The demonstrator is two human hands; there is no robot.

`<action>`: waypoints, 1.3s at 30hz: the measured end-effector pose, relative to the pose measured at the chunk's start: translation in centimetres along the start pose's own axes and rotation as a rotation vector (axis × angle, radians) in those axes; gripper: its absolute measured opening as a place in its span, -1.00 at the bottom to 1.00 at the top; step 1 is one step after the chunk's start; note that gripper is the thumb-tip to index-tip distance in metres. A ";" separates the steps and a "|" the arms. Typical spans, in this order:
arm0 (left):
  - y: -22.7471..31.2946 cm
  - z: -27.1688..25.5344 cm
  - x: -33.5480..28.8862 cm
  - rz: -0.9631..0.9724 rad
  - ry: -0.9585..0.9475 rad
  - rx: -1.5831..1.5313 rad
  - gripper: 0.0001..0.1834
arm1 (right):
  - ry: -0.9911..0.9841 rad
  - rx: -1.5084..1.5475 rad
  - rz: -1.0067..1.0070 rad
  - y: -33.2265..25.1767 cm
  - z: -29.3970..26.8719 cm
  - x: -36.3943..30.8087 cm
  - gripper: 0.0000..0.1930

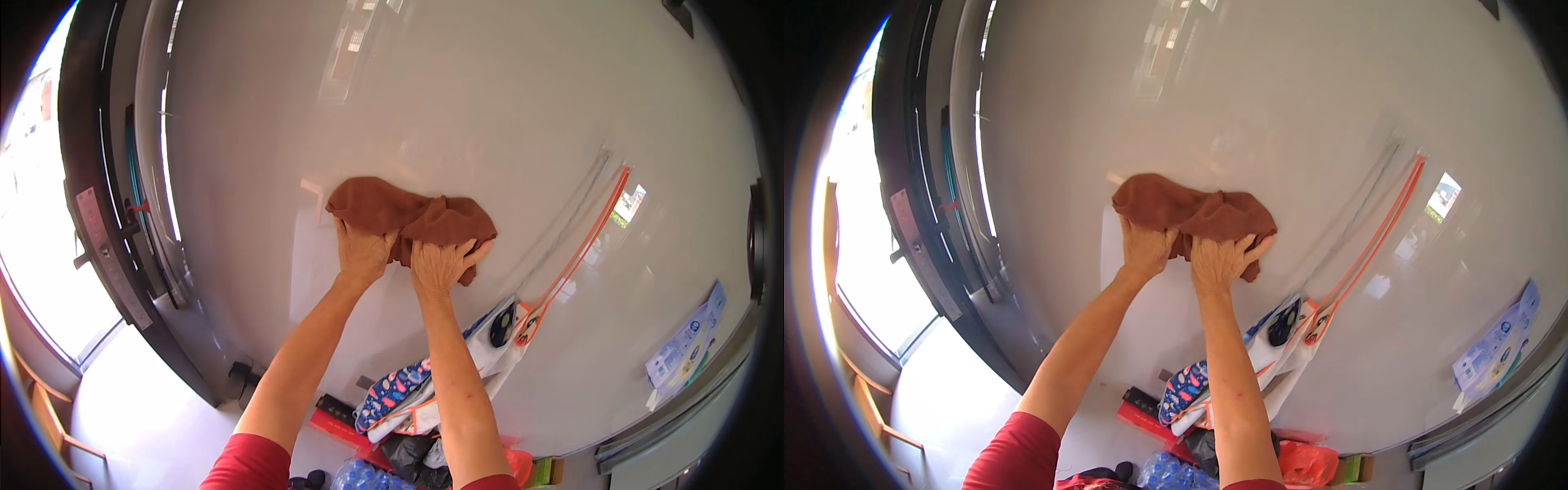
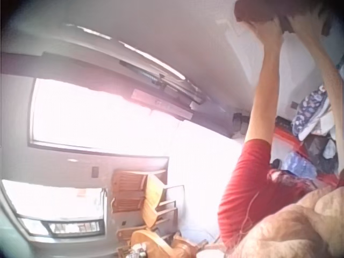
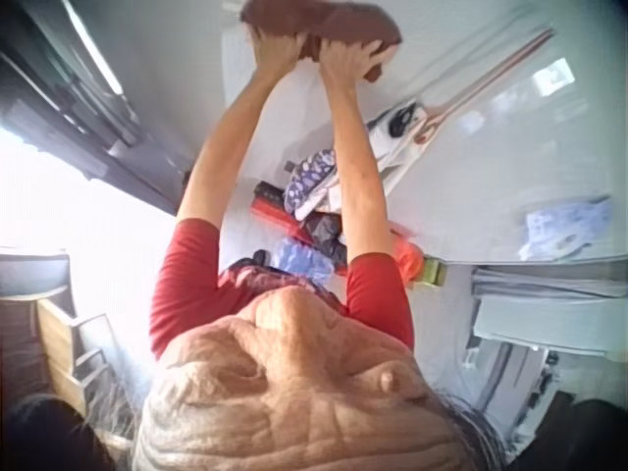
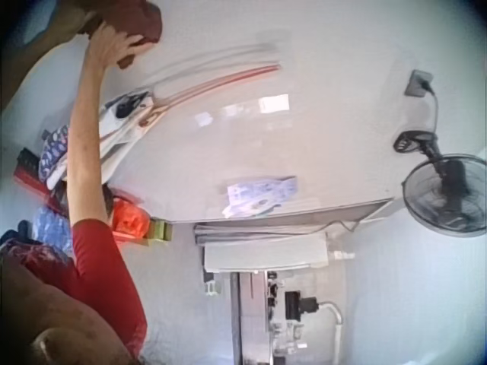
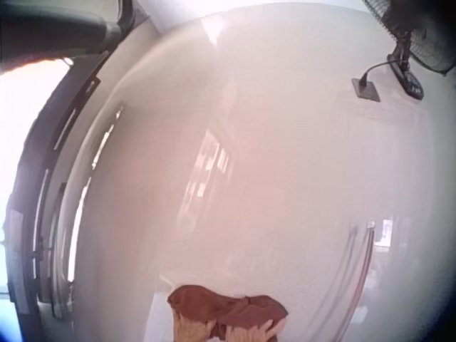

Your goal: The person wipes a white tiled wall with a brown cloth, moving from the upper sections down to the floor level. They then proceed to wipe the surface of a dark brown wooden door, cleaning the panels and the handle area.

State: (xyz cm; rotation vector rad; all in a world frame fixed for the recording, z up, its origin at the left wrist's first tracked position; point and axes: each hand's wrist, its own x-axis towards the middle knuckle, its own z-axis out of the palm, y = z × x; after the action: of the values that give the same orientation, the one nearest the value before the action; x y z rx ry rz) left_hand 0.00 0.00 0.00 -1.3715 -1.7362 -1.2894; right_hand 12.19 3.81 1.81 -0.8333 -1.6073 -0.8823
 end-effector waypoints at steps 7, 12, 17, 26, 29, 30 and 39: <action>-1.7 2.9 -9.2 -0.018 -0.218 -0.127 -0.58 | -0.159 0.107 0.145 -1.6 -0.8 -8.4 -0.55; -1.3 0.5 -4.0 -0.014 -0.137 -0.321 -0.48 | 0.012 0.071 0.137 -0.9 1.3 -2.4 -0.47; -3.2 -2.2 5.1 0.152 -0.025 -0.125 -0.28 | 0.082 -0.054 0.070 -2.9 -0.7 7.3 -0.29; -2.9 -6.5 16.5 0.280 0.163 0.079 -0.13 | 0.300 -0.256 0.088 -3.2 -0.2 18.8 -0.23; -2.8 -6.2 16.8 0.310 0.276 -0.011 -0.20 | 0.384 -0.234 -0.009 -3.0 -0.5 19.2 -0.28; -2.6 -6.3 16.2 0.293 0.192 -0.054 -0.26 | 0.364 -0.278 -0.017 -3.1 -0.8 18.7 -0.33; -1.6 -4.0 6.4 0.268 -0.166 -0.188 -0.32 | 0.094 -0.160 0.213 -0.9 -0.4 7.1 -0.30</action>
State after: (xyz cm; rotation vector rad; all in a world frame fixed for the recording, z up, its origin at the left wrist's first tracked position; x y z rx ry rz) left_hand -3.96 -1.20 6.47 -1.7958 -1.4990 -1.2412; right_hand 10.27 3.58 8.71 -1.0393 -1.3515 -0.8905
